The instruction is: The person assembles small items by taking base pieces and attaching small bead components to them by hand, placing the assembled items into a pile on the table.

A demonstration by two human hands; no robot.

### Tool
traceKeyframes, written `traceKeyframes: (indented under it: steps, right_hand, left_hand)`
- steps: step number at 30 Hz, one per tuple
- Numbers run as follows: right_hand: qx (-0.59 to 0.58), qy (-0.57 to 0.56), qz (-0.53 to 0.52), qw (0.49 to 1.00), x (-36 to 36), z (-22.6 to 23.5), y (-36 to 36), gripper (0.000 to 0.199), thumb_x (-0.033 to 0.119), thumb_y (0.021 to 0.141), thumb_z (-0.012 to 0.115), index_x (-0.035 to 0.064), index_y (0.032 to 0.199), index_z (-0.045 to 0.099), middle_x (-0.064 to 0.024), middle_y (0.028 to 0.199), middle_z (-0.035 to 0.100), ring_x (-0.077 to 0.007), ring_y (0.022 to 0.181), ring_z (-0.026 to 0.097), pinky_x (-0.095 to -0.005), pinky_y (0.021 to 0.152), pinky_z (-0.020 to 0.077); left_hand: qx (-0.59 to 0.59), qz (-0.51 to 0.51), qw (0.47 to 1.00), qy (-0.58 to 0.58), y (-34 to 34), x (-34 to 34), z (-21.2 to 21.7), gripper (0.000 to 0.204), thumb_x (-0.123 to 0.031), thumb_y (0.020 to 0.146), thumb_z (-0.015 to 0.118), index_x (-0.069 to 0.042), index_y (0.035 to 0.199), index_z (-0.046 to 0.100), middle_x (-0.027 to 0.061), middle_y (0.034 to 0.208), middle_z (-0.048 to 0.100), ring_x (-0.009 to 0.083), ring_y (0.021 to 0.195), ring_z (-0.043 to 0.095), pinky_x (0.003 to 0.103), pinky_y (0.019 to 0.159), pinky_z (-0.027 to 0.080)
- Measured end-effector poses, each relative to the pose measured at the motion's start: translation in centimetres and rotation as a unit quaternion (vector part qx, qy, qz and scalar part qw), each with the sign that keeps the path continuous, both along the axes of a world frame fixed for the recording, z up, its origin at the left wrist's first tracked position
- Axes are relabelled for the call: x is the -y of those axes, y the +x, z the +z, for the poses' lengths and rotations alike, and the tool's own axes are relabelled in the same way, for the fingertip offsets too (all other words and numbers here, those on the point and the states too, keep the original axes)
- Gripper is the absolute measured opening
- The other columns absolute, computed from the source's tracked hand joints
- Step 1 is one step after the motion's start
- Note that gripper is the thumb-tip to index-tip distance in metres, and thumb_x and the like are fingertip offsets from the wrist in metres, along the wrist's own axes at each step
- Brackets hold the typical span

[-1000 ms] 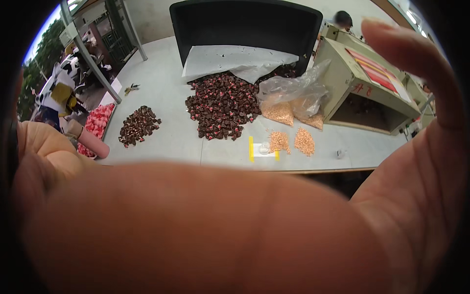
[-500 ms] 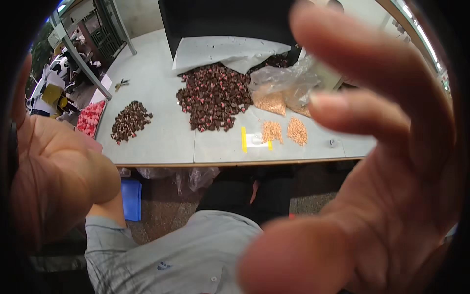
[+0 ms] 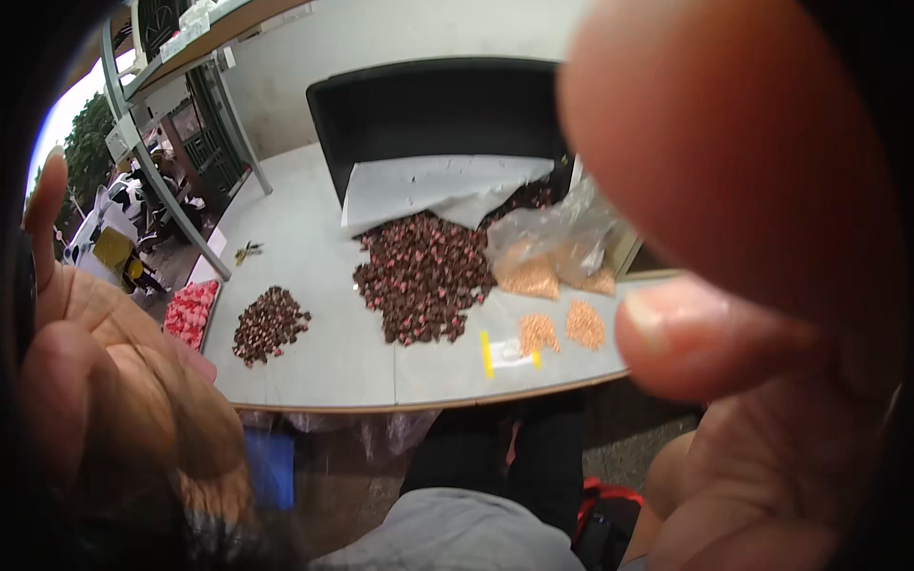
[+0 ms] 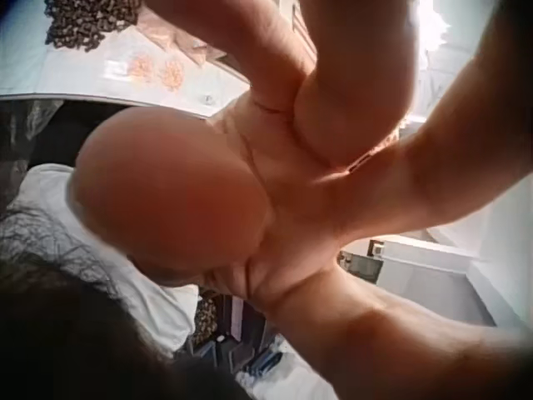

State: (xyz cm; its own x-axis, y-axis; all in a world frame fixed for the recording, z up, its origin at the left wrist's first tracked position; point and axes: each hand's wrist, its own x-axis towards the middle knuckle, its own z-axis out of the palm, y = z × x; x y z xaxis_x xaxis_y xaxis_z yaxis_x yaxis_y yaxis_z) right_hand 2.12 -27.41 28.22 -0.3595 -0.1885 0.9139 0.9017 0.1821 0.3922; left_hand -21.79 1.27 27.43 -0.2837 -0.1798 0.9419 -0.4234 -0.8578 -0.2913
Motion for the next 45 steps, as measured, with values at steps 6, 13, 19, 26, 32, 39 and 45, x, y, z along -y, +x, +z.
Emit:
traceKeyframes:
  steps: [6,13,19,26,32,39,45]
  right_hand:
    - [-0.104,-0.013,-0.004,0.995,0.2,-3.7,-2.9,0.076,0.064,0.093,0.044,-0.0014,0.131,0.05,-0.0247,0.128,0.055,-0.0338,0.105,0.058,-0.0434,0.088,0.0461]
    - [-0.094,-0.013,-0.037,0.995,3.1,-3.3,-3.3,0.075,0.063,0.094,0.042,-0.0009,0.132,0.05,-0.0247,0.129,0.054,-0.034,0.106,0.058,-0.0441,0.089,0.0459]
    - [-0.108,-0.032,-0.052,0.992,3.8,-3.8,-3.8,0.074,0.063,0.095,0.041,-0.0004,0.132,0.049,-0.0247,0.129,0.054,-0.0343,0.106,0.057,-0.0447,0.089,0.0457]
    - [-0.063,-0.016,-0.008,0.998,2.8,-3.2,-1.6,0.073,0.062,0.096,0.039,0.0002,0.133,0.049,-0.0247,0.13,0.053,-0.0345,0.107,0.057,-0.0454,0.09,0.0455]
    - [-0.003,0.014,-0.018,1.0,1.7,-2.3,-2.0,0.072,0.062,0.096,0.038,0.0007,0.134,0.049,-0.0247,0.131,0.053,-0.0347,0.107,0.057,-0.046,0.091,0.0454]
    - [-0.015,-0.011,-0.071,0.997,6.8,-1.3,-3.4,0.072,0.061,0.097,0.036,0.0013,0.134,0.048,-0.0248,0.132,0.052,-0.035,0.108,0.057,-0.0467,0.091,0.0452]
    - [-0.091,0.018,-0.035,0.995,5.3,-5.4,-3.7,0.071,0.061,0.098,0.035,0.0018,0.135,0.048,-0.0248,0.132,0.052,-0.0352,0.108,0.057,-0.0473,0.092,0.045]
  left_hand:
    - [-0.096,-0.021,0.995,-0.022,-1.4,-0.3,-0.1,0.043,-0.03,0.097,0.056,-0.001,0.13,0.055,0.0104,0.128,0.054,0.025,0.113,0.053,0.039,0.092,0.045]
    - [-0.077,-0.074,0.994,-0.033,1.1,0.7,-0.9,0.042,-0.03,0.098,0.055,-0.002,0.129,0.055,0.0097,0.127,0.054,0.0245,0.112,0.053,0.038,0.092,0.044]
    - [-0.082,-0.105,0.989,-0.062,2.4,0.7,-2.6,0.041,-0.03,0.098,0.053,-0.002,0.128,0.056,0.0092,0.126,0.054,0.024,0.111,0.052,0.038,0.091,0.044]
    - [-0.028,-0.083,0.995,-0.052,3.0,1.2,-3.1,0.04,-0.03,0.099,0.052,-0.003,0.128,0.056,0.0086,0.125,0.055,0.0235,0.111,0.052,0.037,0.091,0.043]
    - [0.038,-0.113,0.993,-0.025,4.2,-0.8,-2.8,0.039,-0.03,0.1,0.05,-0.003,0.127,0.057,0.008,0.125,0.055,0.023,0.11,0.052,0.037,0.091,0.042]
    - [0.036,-0.184,0.98,-0.063,7.3,2.4,-3.5,0.038,-0.03,0.1,0.049,-0.004,0.127,0.058,0.0074,0.124,0.055,0.0225,0.109,0.052,0.037,0.091,0.042]
    - [-0.032,-0.163,0.985,-0.051,5.3,1.6,-3.5,0.037,-0.03,0.101,0.048,-0.004,0.126,0.058,0.0068,0.123,0.055,0.0221,0.109,0.051,0.036,0.09,0.041]
